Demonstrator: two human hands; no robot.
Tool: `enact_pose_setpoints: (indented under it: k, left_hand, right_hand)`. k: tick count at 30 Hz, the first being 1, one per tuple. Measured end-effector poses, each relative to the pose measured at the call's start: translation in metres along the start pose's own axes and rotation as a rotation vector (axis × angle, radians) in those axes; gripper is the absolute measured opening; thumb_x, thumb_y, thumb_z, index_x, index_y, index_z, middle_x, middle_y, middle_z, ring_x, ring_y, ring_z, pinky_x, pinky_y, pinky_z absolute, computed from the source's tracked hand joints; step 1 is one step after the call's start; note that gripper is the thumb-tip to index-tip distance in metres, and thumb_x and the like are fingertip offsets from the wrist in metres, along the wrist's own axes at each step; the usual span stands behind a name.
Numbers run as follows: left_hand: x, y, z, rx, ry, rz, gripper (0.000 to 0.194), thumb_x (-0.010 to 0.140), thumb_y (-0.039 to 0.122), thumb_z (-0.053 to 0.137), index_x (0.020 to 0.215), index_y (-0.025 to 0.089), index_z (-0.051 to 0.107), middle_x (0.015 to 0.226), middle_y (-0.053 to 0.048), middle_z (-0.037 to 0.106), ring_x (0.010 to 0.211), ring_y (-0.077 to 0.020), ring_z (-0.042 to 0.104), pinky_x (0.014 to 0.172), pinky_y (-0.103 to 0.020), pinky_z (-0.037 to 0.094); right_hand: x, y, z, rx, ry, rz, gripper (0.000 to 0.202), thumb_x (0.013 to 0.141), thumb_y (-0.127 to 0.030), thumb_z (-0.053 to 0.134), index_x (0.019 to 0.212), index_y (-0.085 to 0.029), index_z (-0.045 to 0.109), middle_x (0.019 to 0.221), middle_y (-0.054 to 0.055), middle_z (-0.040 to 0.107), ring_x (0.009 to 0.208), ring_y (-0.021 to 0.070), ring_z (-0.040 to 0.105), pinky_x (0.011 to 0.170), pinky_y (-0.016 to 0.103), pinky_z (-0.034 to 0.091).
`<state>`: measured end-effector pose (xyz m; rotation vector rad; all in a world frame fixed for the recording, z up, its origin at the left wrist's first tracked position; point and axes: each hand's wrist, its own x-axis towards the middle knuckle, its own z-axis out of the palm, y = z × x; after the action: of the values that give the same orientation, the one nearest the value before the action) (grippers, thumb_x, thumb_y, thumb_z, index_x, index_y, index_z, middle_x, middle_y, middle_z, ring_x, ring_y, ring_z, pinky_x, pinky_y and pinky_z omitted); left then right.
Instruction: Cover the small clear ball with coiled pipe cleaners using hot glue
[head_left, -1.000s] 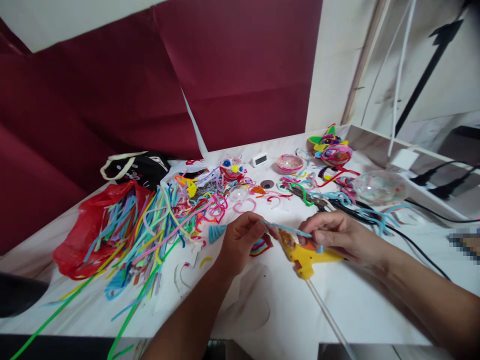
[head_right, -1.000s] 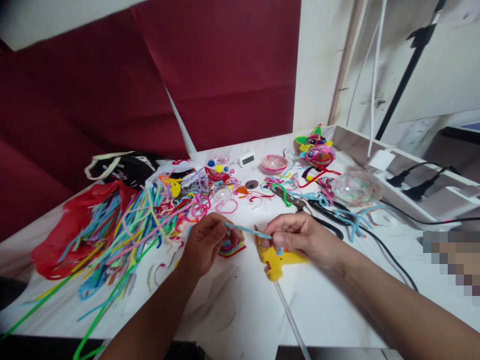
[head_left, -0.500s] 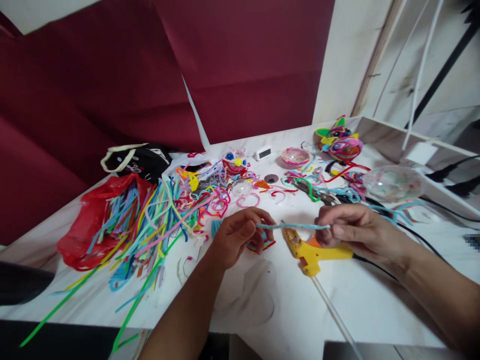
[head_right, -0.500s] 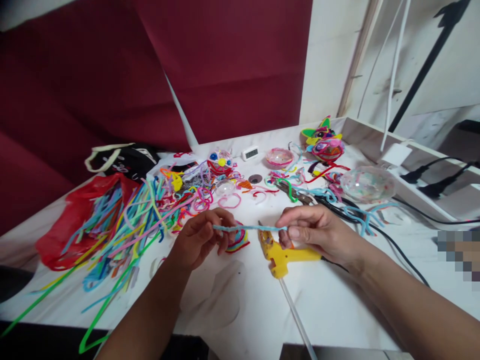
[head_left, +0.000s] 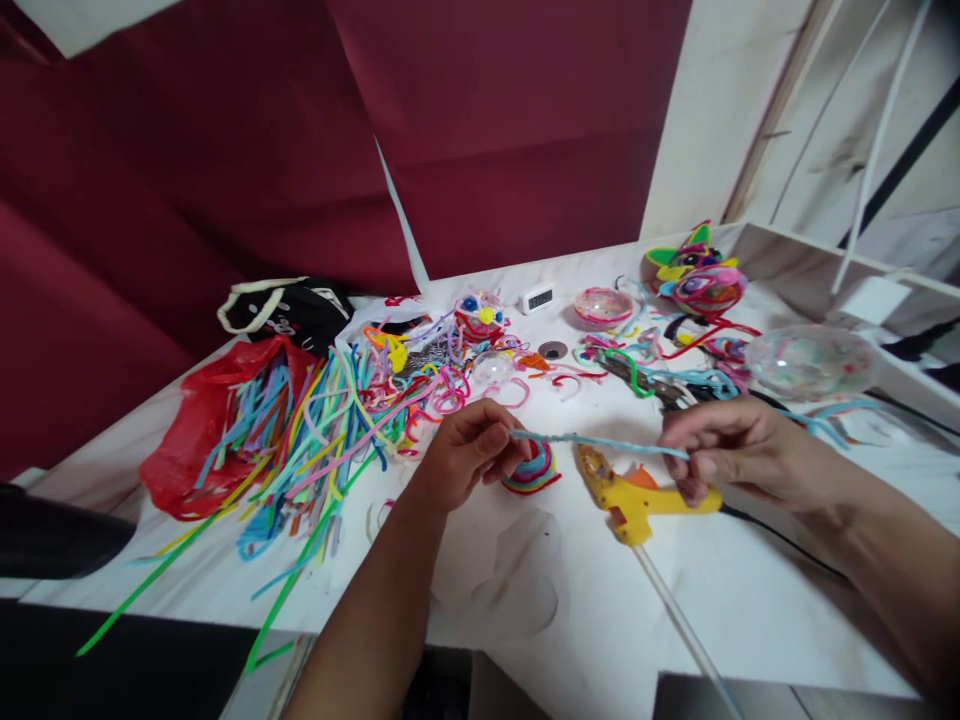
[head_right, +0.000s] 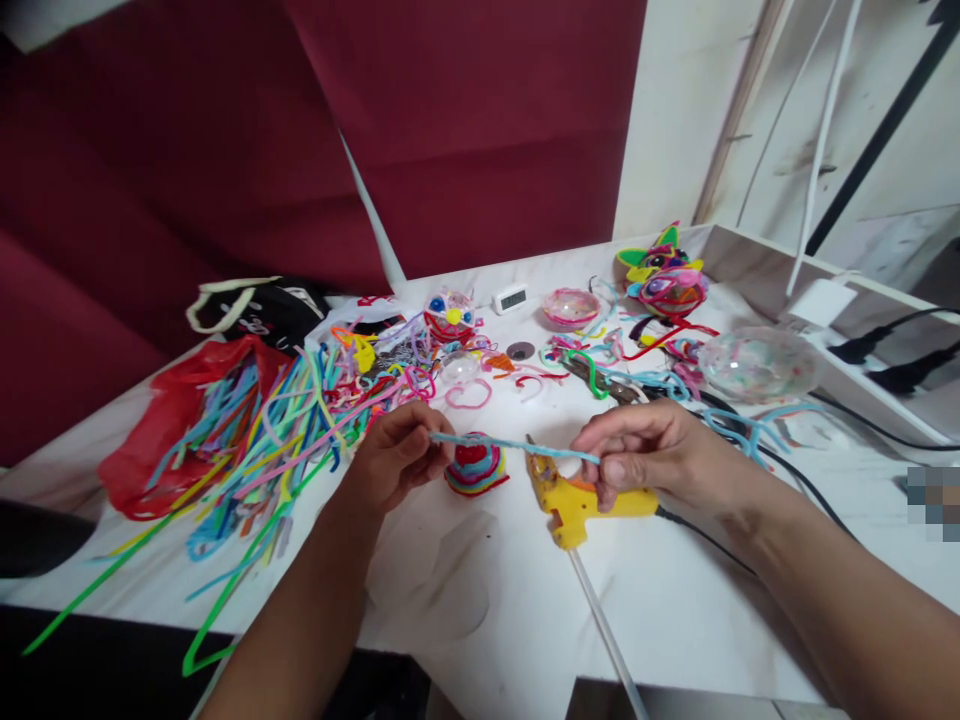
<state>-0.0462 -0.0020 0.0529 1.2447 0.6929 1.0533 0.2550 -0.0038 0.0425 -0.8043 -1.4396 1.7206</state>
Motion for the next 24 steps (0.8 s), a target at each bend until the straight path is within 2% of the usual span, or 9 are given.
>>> enact_pose_setpoints:
  k: [3, 6, 8, 11, 14, 17, 20, 24]
  left_hand:
    - [0.0, 0.0, -0.004, 0.066, 0.022, -0.033, 0.037, 0.074, 0.046, 0.076, 0.076, 0.015, 0.056, 0.056, 0.002, 0.059, 0.041, -0.0047, 0.043, 0.037, -0.016, 0.027]
    - [0.001, 0.002, -0.01, 0.223, 0.056, 0.011, 0.033, 0.075, 0.044, 0.075, 0.076, 0.014, 0.06, 0.055, 0.002, 0.058, 0.043, -0.0043, 0.04, 0.04, -0.017, 0.028]
    - [0.001, 0.003, -0.011, 0.428, 0.107, 0.079, 0.027, 0.077, 0.04, 0.073, 0.075, 0.014, 0.063, 0.058, 0.001, 0.06, 0.047, -0.006, 0.045, 0.044, -0.018, 0.034]
    - [0.002, 0.005, -0.009, 0.819, 0.218, 0.235, 0.016, 0.081, 0.031, 0.068, 0.075, 0.016, 0.067, 0.064, 0.0, 0.065, 0.056, -0.0092, 0.053, 0.053, -0.021, 0.042]
    - [0.003, 0.003, -0.006, 1.087, 0.296, 0.388, 0.011, 0.086, 0.025, 0.063, 0.079, 0.017, 0.068, 0.071, -0.001, 0.069, 0.062, -0.0108, 0.058, 0.06, -0.022, 0.045]
    - [0.006, 0.0, -0.007, 1.166, 0.296, 0.463, 0.012, 0.089, 0.024, 0.059, 0.082, 0.017, 0.068, 0.078, -0.003, 0.072, 0.07, -0.0132, 0.064, 0.068, -0.023, 0.049]
    - [0.009, -0.002, -0.011, 1.185, 0.278, 0.478, 0.015, 0.091, 0.022, 0.055, 0.086, 0.017, 0.068, 0.082, -0.005, 0.073, 0.076, -0.0149, 0.067, 0.072, -0.025, 0.051]
    - [0.009, -0.004, -0.012, 1.207, 0.28, 0.482, 0.017, 0.091, 0.021, 0.053, 0.09, 0.018, 0.07, 0.085, -0.005, 0.075, 0.077, -0.0149, 0.068, 0.073, -0.025, 0.053]
  right_hand:
    - [0.001, 0.0, -0.002, -0.019, 0.026, 0.01, 0.026, 0.062, -0.04, 0.087, 0.081, -0.024, 0.079, 0.06, 0.003, 0.07, 0.041, 0.0162, 0.063, 0.04, 0.026, 0.052]
    - [0.001, 0.001, -0.001, -0.095, 0.086, 0.002, 0.027, 0.065, -0.042, 0.086, 0.081, -0.023, 0.076, 0.053, 0.002, 0.067, 0.039, 0.0155, 0.06, 0.04, 0.026, 0.05]
    - [0.001, 0.001, 0.001, -0.203, 0.174, -0.03, 0.027, 0.068, -0.043, 0.084, 0.081, -0.021, 0.075, 0.05, 0.002, 0.065, 0.042, 0.016, 0.061, 0.044, 0.026, 0.052]
    - [0.002, 0.002, 0.003, -0.463, 0.302, -0.158, 0.029, 0.073, -0.049, 0.078, 0.077, -0.02, 0.073, 0.053, 0.003, 0.064, 0.046, 0.0152, 0.06, 0.045, 0.025, 0.05]
    - [0.004, 0.004, 0.001, -0.689, 0.311, -0.265, 0.029, 0.082, -0.05, 0.069, 0.077, -0.022, 0.073, 0.061, 0.003, 0.064, 0.048, 0.0134, 0.058, 0.045, 0.025, 0.046]
    - [0.006, 0.007, -0.003, -0.797, 0.263, -0.331, 0.023, 0.087, -0.046, 0.064, 0.087, -0.025, 0.074, 0.068, 0.003, 0.067, 0.056, 0.0163, 0.061, 0.049, 0.027, 0.048]
    - [0.008, 0.009, -0.007, -0.871, 0.224, -0.421, 0.019, 0.089, -0.042, 0.062, 0.093, -0.028, 0.074, 0.082, 0.005, 0.072, 0.075, 0.0215, 0.066, 0.06, 0.03, 0.051]
    - [0.009, 0.011, -0.01, -0.87, 0.27, -0.403, 0.017, 0.089, -0.04, 0.063, 0.093, -0.027, 0.073, 0.086, 0.005, 0.072, 0.078, 0.0218, 0.065, 0.065, 0.033, 0.051]
